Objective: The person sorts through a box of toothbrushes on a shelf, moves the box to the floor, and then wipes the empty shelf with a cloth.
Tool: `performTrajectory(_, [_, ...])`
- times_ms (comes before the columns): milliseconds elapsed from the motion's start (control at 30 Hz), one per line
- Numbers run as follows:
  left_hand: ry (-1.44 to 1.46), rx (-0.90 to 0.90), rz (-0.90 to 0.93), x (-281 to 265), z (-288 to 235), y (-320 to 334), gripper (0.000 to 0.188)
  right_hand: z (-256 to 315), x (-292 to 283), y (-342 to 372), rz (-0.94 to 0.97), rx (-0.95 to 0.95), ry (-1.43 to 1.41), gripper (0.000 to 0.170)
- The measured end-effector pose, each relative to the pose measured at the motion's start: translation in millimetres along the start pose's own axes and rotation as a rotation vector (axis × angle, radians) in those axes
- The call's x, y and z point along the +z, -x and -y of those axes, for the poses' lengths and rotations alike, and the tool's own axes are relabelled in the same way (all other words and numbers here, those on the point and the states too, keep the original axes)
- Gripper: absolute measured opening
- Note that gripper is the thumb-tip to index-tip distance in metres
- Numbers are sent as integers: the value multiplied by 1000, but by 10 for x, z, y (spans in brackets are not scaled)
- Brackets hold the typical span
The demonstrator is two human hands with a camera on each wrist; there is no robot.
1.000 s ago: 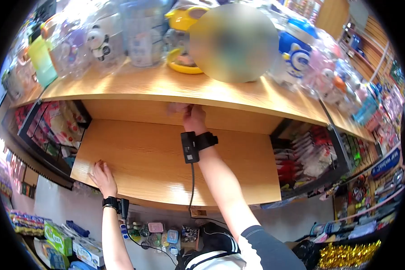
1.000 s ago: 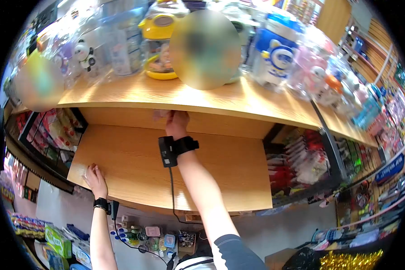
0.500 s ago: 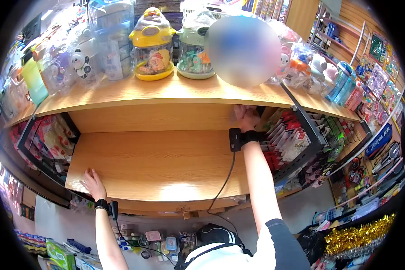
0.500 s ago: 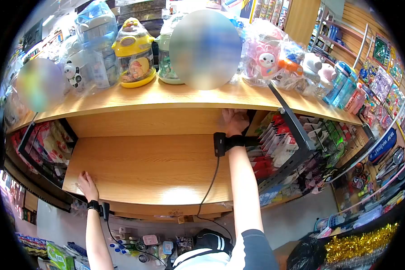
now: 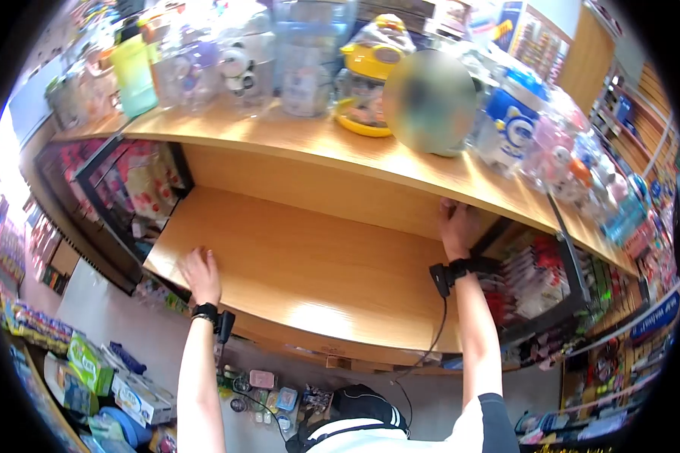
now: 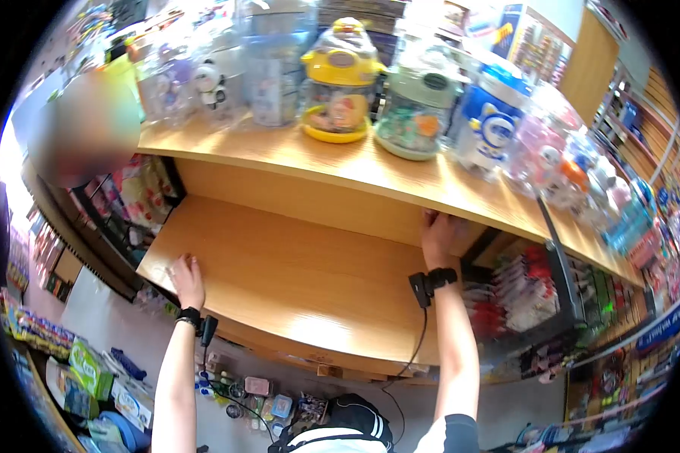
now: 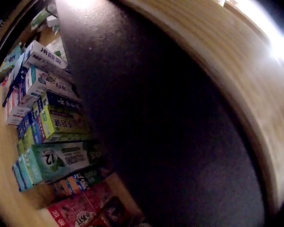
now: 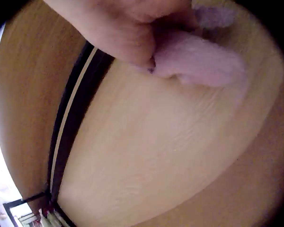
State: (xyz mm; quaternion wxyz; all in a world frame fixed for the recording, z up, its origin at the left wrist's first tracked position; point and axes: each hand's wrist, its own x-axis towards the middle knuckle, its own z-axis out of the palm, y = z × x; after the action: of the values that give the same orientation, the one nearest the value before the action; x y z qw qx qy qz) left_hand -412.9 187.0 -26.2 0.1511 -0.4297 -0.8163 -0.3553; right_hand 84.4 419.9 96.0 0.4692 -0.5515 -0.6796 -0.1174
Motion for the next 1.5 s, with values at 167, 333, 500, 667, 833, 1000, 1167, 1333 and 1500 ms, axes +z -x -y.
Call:
performTrajectory(167, [15, -2, -8, -31, -76, 17, 38, 435, 450, 106, 137, -242, -5, 17])
performTrajectory(333, [17, -14, -15, -55, -117, 18, 37, 1477, 771, 56, 399, -425, -90, 31])
performTrajectory(500, [43, -25, 1, -106, -165, 22, 39, 2444, 1472, 56, 587, -615, -154, 40])
performTrajectory(667, [4, -23, 29, -92, -163, 23, 41, 3478, 1967, 106, 659, -730, -123, 41])
performTrajectory(833, [66, -72, 76, -247, -253, 0, 40, 4412, 2314, -7, 313, -1023, -54, 23])
performTrajectory(1000, [42, -69, 92, -255, -269, -2, 40, 4899, 3468, 142, 319, -845, -435, 12])
performTrajectory(1167, [65, -84, 129, -290, -283, -16, 39, 4898, 3185, 250, 165, -1108, 9, 16])
performTrajectory(1333, [40, -79, 112, -185, -229, 14, 41, 4442, 2787, 307, 707, -1008, 27, 15])
performTrajectory(1500, [-45, 4, 37, 18, -46, 89, 44, 3391, 2133, 132, 700, -1031, 65, 31])
